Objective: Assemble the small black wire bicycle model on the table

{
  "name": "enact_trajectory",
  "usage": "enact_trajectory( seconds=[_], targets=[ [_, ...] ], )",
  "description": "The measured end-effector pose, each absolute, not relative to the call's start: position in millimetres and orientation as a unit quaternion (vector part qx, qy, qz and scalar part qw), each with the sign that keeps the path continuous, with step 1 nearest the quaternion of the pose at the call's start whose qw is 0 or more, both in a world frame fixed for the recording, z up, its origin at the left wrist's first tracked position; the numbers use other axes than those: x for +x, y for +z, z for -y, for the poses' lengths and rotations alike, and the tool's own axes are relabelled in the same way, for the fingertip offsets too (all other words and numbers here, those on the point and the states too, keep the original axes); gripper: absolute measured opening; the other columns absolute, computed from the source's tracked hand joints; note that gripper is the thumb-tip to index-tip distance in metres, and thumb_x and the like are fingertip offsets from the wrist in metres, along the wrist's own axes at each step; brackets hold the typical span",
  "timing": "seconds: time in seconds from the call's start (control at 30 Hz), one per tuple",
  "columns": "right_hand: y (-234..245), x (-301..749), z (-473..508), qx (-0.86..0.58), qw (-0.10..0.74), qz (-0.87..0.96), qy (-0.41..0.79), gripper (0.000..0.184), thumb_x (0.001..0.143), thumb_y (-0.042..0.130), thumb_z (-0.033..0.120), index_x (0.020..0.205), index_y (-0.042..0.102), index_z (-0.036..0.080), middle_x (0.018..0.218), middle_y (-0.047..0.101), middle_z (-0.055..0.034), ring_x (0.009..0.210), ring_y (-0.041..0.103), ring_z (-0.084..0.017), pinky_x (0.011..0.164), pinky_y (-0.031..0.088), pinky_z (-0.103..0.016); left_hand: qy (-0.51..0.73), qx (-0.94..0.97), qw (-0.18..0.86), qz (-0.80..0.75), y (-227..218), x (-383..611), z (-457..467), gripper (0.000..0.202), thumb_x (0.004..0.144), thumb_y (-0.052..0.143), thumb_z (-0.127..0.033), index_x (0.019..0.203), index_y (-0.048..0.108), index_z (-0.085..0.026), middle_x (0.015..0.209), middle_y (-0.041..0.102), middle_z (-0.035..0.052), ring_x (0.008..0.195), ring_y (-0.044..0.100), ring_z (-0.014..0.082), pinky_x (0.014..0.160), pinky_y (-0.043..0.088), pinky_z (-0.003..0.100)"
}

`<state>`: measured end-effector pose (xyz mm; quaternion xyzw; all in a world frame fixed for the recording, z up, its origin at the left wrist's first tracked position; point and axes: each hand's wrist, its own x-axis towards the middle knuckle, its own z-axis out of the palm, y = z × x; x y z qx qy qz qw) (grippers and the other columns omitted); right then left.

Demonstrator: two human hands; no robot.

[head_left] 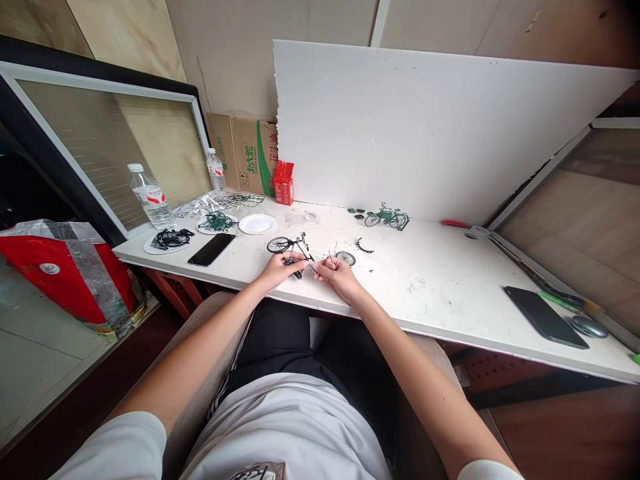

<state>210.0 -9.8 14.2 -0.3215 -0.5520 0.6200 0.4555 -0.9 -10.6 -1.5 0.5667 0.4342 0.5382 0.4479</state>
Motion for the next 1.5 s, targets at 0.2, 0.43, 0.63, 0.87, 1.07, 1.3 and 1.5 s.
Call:
enact_trajectory(
  seconds=[0.2,0.43,0.63,0.87,1.07,1.3,1.5],
  targets=[
    [16.0,210.6,11.4,-0.323,0.448,0.567,0.611,0.068,0.066,0.092,0.056,0.067,0.032,0.025,0.069,0.058,0.0017,0.072,0.064,-0.018,0.072,0.049,-0.032,0.525,0.583,0.433,-0.444,0.1,-0.9,12.2,0.045,0.073,0.088,-0.051,0.100,0.078,-0.017,0.102,0.077,0.0100,0.094,0.070,0.0231,0.086,0.056,0.038],
    [15.0,209.9,11.0,-0.324,0.441,0.592,0.592,0.063,0.072,0.089,0.054,0.066,0.033,0.025,0.066,0.060,0.0016,0.071,0.064,-0.019,0.071,0.049,-0.032,0.512,0.599,0.418,-0.451,-1.7,-1.7,10.7,0.046,0.074,0.086,-0.052,0.102,0.077,-0.017,0.102,0.077,0.0100,0.093,0.070,0.0234,0.085,0.056,0.039],
    [13.0,210.6,9.6,-0.320,0.430,0.608,0.586,0.059,0.077,0.084,0.057,0.066,0.036,0.025,0.067,0.068,-0.0009,0.070,0.064,-0.019,0.070,0.048,-0.032,0.505,0.611,0.405,-0.456,-1.7,-1.8,11.2,0.043,0.076,0.085,-0.051,0.101,0.077,-0.017,0.102,0.077,0.0102,0.093,0.071,0.0240,0.086,0.056,0.039],
    [14.7,209.4,10.8,-0.329,0.441,0.588,0.593,0.060,0.074,0.085,0.060,0.067,0.036,0.026,0.066,0.064,-0.0004,0.067,0.063,-0.019,0.064,0.047,-0.032,0.511,0.605,0.412,-0.451,0.5,-0.5,13.1,0.044,0.073,0.087,-0.052,0.099,0.077,-0.017,0.100,0.077,0.0101,0.093,0.071,0.0242,0.086,0.056,0.039],
    [16.8,207.4,12.2,-0.336,0.462,0.561,0.599,0.061,0.069,0.087,0.062,0.070,0.038,0.025,0.074,0.065,-0.0013,0.068,0.063,-0.018,0.061,0.046,-0.032,0.510,0.600,0.418,-0.453,1.8,-0.3,13.7,0.046,0.073,0.087,-0.053,0.100,0.077,-0.017,0.100,0.077,0.0099,0.091,0.071,0.0233,0.085,0.056,0.038],
    [16.8,207.8,11.3,-0.326,0.483,0.543,0.605,0.056,0.077,0.078,0.069,0.077,0.044,0.025,0.081,0.065,-0.0013,0.066,0.061,-0.018,0.056,0.043,-0.032,0.524,0.584,0.428,-0.448,1.9,0.2,12.6,0.046,0.071,0.088,-0.053,0.097,0.078,-0.017,0.101,0.077,0.0097,0.090,0.070,0.0221,0.085,0.055,0.038],
    [14.7,208.3,7.7,-0.365,0.506,0.525,0.579,0.049,0.081,0.075,0.064,0.080,0.043,0.027,0.064,0.039,0.0059,0.052,0.033,-0.013,0.049,0.025,-0.029,0.524,0.581,0.439,-0.442,2.4,0.0,13.7,0.047,0.071,0.088,-0.054,0.098,0.077,-0.017,0.095,0.077,0.0093,0.085,0.069,0.0213,0.083,0.055,0.037]
  ],
)
